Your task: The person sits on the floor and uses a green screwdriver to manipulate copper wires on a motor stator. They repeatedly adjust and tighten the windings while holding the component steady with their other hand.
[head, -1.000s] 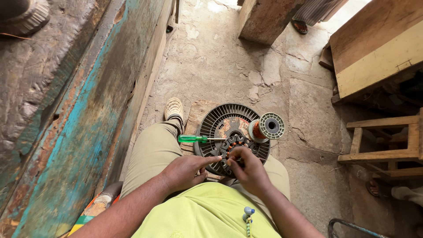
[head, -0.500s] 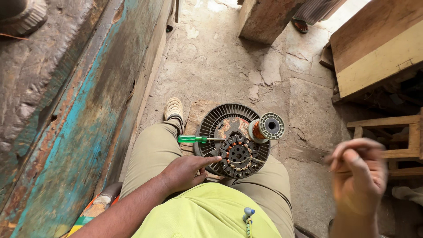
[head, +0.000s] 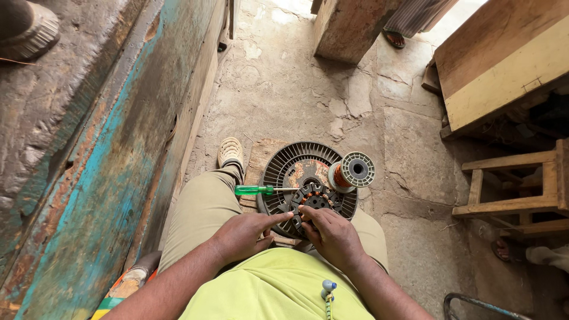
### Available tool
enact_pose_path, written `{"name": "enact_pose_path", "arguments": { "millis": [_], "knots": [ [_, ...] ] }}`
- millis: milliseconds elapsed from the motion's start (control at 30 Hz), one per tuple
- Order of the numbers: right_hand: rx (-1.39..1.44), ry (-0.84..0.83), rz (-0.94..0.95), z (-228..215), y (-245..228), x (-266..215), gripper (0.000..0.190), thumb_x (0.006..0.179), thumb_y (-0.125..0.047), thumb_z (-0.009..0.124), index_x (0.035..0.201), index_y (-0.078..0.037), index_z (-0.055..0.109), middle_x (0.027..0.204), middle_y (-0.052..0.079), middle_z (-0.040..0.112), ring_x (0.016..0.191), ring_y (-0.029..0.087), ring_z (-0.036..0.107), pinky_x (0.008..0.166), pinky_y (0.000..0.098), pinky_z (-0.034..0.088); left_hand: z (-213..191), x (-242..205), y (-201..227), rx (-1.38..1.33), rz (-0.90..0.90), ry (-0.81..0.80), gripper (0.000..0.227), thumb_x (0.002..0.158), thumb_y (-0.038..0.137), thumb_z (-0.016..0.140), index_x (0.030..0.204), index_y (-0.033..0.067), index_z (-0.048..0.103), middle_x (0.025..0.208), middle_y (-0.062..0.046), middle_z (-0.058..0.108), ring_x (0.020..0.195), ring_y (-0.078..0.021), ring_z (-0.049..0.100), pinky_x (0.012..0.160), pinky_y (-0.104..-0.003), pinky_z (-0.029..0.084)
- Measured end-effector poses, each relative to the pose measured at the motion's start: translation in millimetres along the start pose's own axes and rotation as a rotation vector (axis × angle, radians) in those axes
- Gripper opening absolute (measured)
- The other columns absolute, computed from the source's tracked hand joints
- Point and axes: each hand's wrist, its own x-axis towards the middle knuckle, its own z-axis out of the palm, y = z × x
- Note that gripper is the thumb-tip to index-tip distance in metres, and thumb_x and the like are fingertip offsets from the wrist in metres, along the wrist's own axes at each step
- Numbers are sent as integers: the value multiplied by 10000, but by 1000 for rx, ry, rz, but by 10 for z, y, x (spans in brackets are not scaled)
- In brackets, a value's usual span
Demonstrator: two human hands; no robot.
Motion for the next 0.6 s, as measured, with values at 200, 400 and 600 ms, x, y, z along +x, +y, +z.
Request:
{"name": "enact_pose_path", "arguments": {
  "millis": [200,400,600],
  "knots": [
    [-41,22,-44,83,87,-18,350,924,-125,716,1260,-93,622,1052,86,741,925,271,732,771,391,595,25,25,-38,-40,28,32,673,901,187,660,1522,332,445,974,-71,725,883,-275,715,795,-441,583],
    [38,38,34,207,223,-51,200,890,-38,683,1066,-68,592,990,109,691,911,313,694,780,416,574,12,13,-28,-34,14,22,662,906,183,654,1519,334,454,978,-77,725,880,-277,716,796,-445,582],
    [117,115,164,165,178,-28,294,895,-61,686,1167,-70,573,996,111,682,916,272,708,797,392,585,-5,11,-25,-42,3,8,668,907,192,656,1522,335,441,959,-78,722,883,-272,713,800,-444,583]
  ]
}}
